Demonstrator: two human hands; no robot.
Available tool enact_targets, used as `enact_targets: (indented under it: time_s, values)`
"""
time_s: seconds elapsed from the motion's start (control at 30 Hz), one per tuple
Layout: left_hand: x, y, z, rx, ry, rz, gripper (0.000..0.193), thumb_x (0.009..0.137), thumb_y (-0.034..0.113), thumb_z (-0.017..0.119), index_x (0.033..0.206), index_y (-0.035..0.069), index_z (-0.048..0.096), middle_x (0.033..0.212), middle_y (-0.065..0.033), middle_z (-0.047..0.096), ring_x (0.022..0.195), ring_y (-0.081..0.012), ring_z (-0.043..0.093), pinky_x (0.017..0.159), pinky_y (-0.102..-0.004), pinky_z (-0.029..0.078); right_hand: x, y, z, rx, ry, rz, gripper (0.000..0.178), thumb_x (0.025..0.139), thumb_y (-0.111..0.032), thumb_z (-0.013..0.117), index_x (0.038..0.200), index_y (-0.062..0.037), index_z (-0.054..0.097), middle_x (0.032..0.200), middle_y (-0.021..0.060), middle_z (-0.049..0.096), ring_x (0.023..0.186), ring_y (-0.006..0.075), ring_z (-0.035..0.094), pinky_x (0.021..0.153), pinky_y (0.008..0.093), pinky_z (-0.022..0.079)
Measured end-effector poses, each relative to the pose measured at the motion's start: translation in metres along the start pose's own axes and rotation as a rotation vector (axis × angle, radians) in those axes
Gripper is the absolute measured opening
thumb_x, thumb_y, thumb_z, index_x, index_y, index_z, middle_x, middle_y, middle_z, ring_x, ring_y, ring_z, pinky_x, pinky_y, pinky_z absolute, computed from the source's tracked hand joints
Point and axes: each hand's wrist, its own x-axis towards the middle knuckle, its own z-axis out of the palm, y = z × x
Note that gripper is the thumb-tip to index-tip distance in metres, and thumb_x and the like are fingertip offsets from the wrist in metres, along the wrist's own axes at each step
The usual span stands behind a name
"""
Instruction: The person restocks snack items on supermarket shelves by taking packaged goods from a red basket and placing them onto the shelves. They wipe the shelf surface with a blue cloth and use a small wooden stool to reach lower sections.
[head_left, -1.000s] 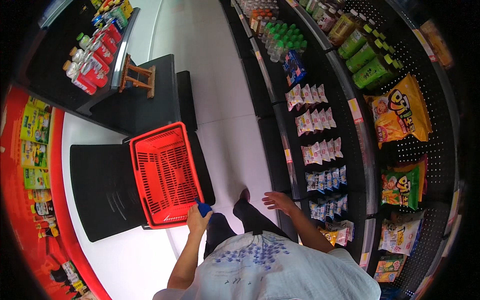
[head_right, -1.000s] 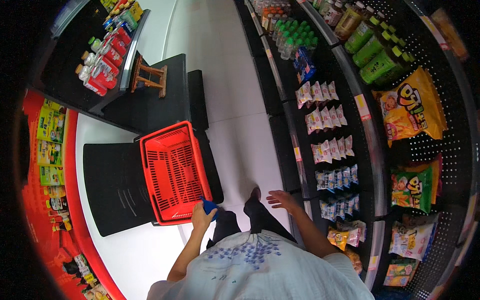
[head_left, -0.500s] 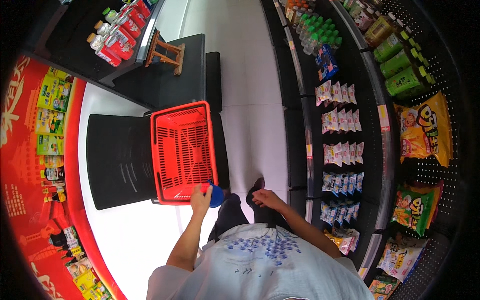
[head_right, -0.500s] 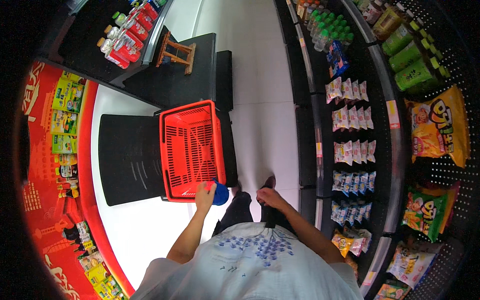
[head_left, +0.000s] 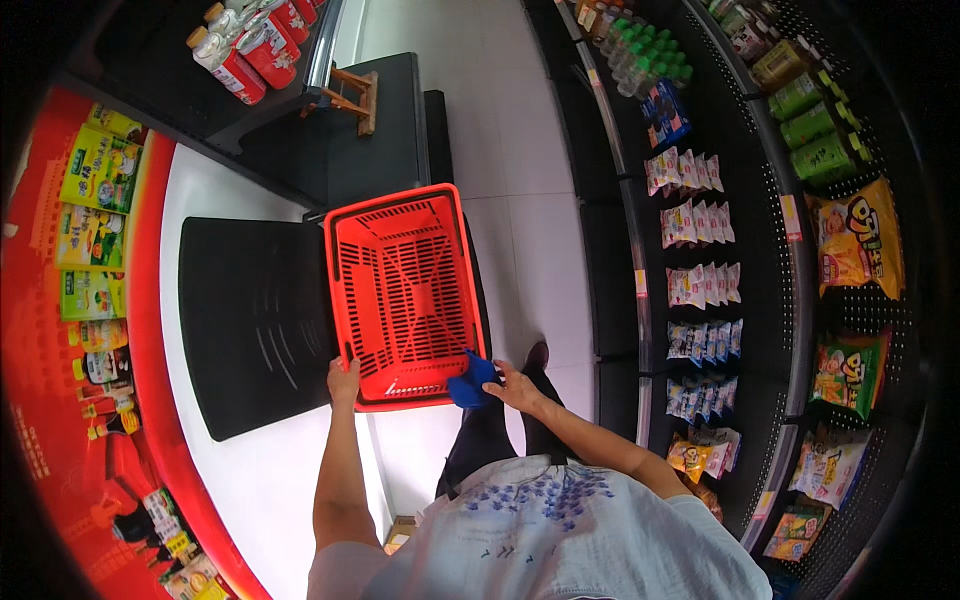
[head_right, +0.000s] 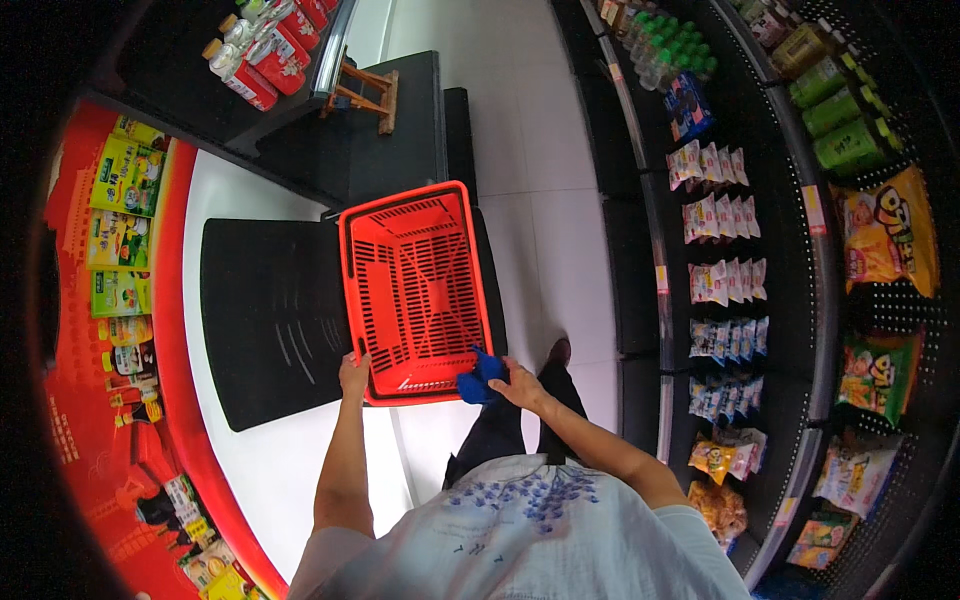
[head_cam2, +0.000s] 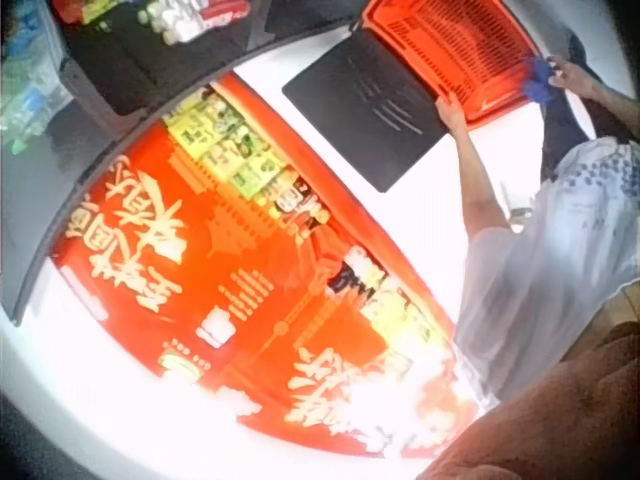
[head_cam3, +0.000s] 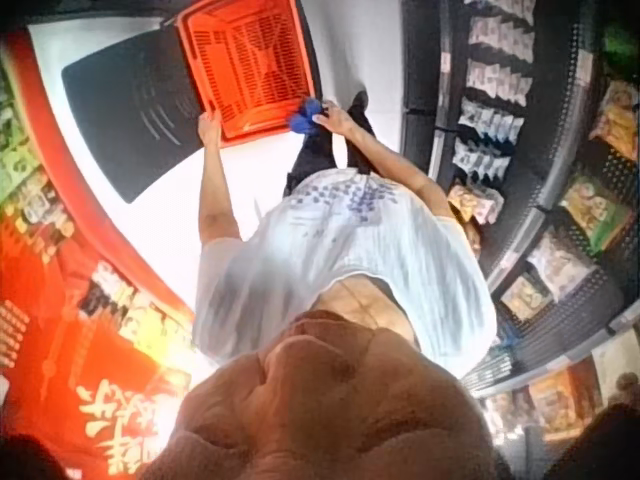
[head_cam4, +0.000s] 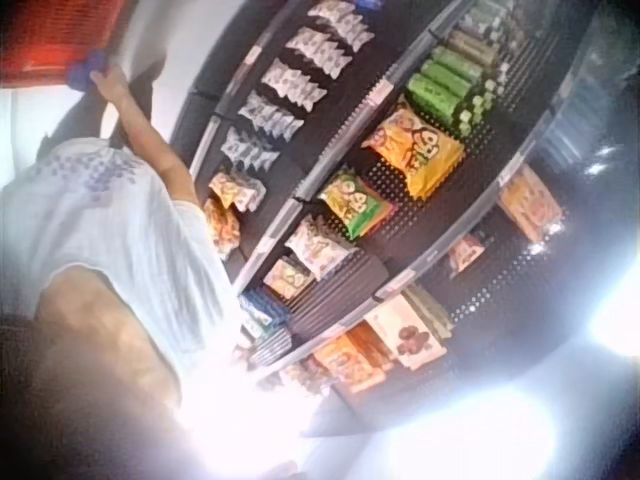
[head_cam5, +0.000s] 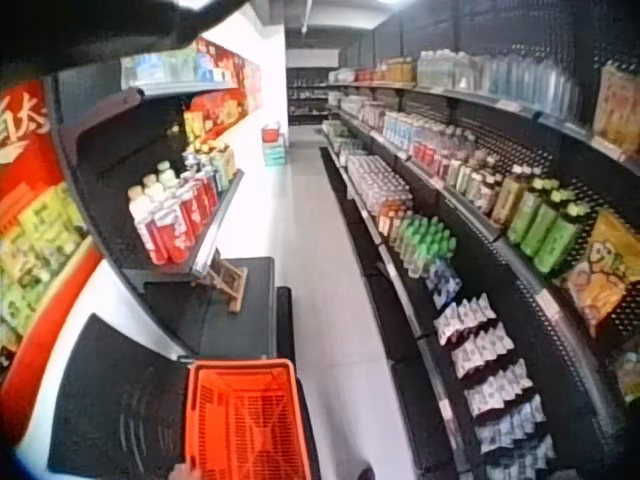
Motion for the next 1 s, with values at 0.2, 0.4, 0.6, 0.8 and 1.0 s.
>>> enact_targets:
  time_s: [0.2, 0.4, 0.6, 0.8, 1.0]
  values:
    - [0.032, 0.015, -0.001, 0.115, -0.269, -0.113, 0.041, 0.086, 0.033, 0.072, 0.105, -0.003, 0.065, 0.1, -0.0189, 0.072, 0.097, -0.0312, 0.069, 0.086, -0.0394, 0.052, 0.004, -0.023, 0.01, 0.017, 0.091, 0.094, 0.076, 0.085, -0.039, 0.07, 0.143, -0.0006, 0.04, 0.127, 0.028, 0.06, 0.118, 0.0422, 0.059, 0.101, 0.0443, 0.047]
    - [0.037, 0.006, 0.013, -0.273, -0.366, -0.321, 0.027, 0.088, 0.009, 0.069, 0.114, 0.002, 0.066, 0.1, -0.0083, 0.072, 0.089, -0.0212, 0.069, 0.081, -0.0336, 0.056, 0.005, -0.038, 0.016, -0.044, 0.1, 0.164, 0.07, 0.084, -0.039, 0.07, 0.135, 0.0014, 0.046, 0.121, 0.0297, 0.062, 0.115, 0.043, 0.06, 0.098, 0.0449, 0.048]
    - [0.021, -0.004, 0.015, -0.414, -0.364, -0.264, 0.033, 0.083, 0.002, 0.072, 0.115, -0.002, 0.066, 0.101, -0.0102, 0.072, 0.081, -0.0188, 0.07, 0.073, -0.0314, 0.057, 0.009, -0.048, 0.008, -0.021, 0.101, 0.192, 0.077, 0.082, -0.044, 0.074, 0.136, 0.0034, 0.047, 0.121, 0.0303, 0.062, 0.117, 0.0412, 0.06, 0.099, 0.0434, 0.048]
    - [0.006, -0.026, 0.008, -0.646, -0.489, -0.404, 0.059, 0.079, -0.013, 0.058, 0.137, 0.0, 0.052, 0.13, -0.0123, 0.062, 0.117, -0.0225, 0.06, 0.099, -0.0343, 0.049, 0.047, -0.065, -0.014, 0.122, 0.206, 0.129, 0.081, 0.082, -0.048, 0.075, 0.138, 0.0038, 0.048, 0.126, 0.03, 0.06, 0.12, 0.0389, 0.059, 0.101, 0.042, 0.047]
    - [-0.01, 0.013, -0.002, -0.75, -0.525, -0.34, 0.064, 0.078, -0.018, 0.05, 0.14, -0.003, 0.047, 0.135, -0.0179, 0.057, 0.125, -0.0276, 0.056, 0.103, -0.0363, 0.046, 0.116, -0.049, -0.035, 0.027, 0.29, 0.128, 0.061, 0.086, -0.046, 0.068, 0.12, 0.0036, 0.061, 0.106, 0.0293, 0.068, 0.104, 0.0442, 0.065, 0.089, 0.0481, 0.051]
